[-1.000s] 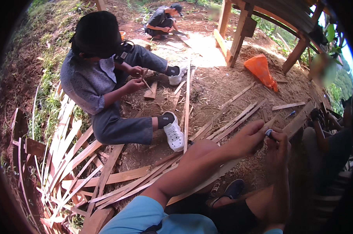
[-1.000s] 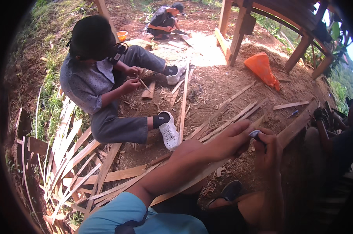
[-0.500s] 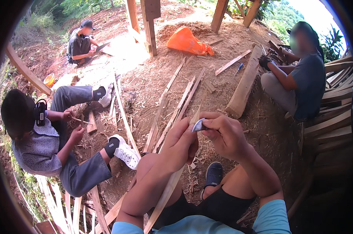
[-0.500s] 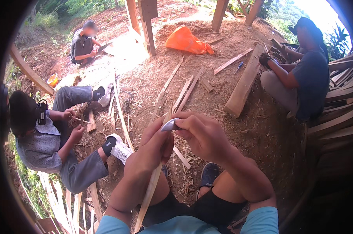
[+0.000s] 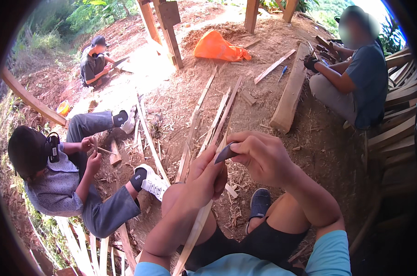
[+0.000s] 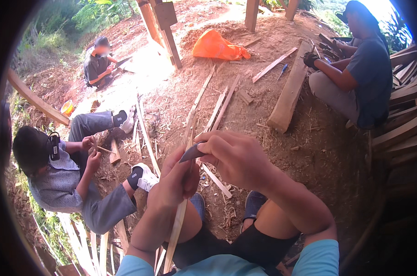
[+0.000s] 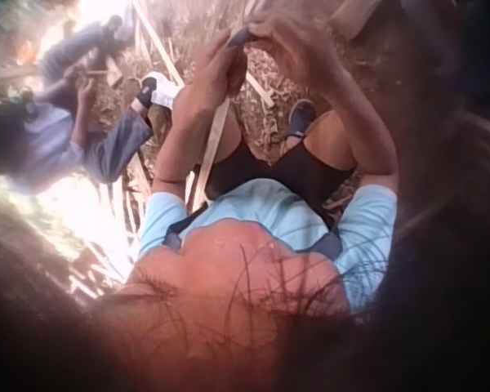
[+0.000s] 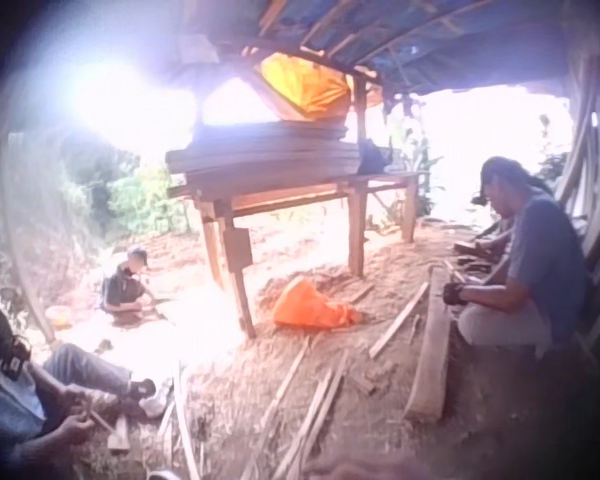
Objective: The person sits on the ground and uses a knife to shave thin strips from a long, thin piece of wood. They hold the wood in their left hand and the knife in their right, repeatedly scraping the blade along the wood's length to produce shavings.
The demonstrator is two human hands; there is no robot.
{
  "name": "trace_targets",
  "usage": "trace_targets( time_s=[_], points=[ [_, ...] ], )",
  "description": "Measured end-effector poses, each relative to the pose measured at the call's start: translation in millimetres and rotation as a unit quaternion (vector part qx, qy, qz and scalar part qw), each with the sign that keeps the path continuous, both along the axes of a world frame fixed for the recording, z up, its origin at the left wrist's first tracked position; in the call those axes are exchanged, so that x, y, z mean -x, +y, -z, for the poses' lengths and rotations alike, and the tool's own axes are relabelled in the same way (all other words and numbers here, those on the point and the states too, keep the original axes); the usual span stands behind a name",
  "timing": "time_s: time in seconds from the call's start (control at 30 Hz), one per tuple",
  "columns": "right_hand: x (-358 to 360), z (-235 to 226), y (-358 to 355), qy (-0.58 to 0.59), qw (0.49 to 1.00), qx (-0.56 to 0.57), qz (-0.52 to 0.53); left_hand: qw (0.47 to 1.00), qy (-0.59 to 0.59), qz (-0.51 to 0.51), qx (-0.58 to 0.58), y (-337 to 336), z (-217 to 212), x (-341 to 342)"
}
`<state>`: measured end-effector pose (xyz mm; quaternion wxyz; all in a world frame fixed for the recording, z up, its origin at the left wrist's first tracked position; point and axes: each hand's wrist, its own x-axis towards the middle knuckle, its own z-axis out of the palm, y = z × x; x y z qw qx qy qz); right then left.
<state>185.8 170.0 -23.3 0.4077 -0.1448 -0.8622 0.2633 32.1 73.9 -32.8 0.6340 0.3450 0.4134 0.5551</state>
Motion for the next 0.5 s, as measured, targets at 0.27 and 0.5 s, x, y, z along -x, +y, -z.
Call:
trace_targets(
  time_s=[0.27, 0.5],
  points=[
    [-3.6, 13.3, 6.0, 0.033, 0.995, 0.057, 0.072, 0.995, 0.025, -0.054, 0.079, 5.7, -4.7, -16.2],
    [-14.2, 0.0, 35.5, 0.058, 0.906, 0.295, 0.299, 0.989, 0.099, 0.074, 0.085, -10.9, -6.9, -37.4]
  ],
)
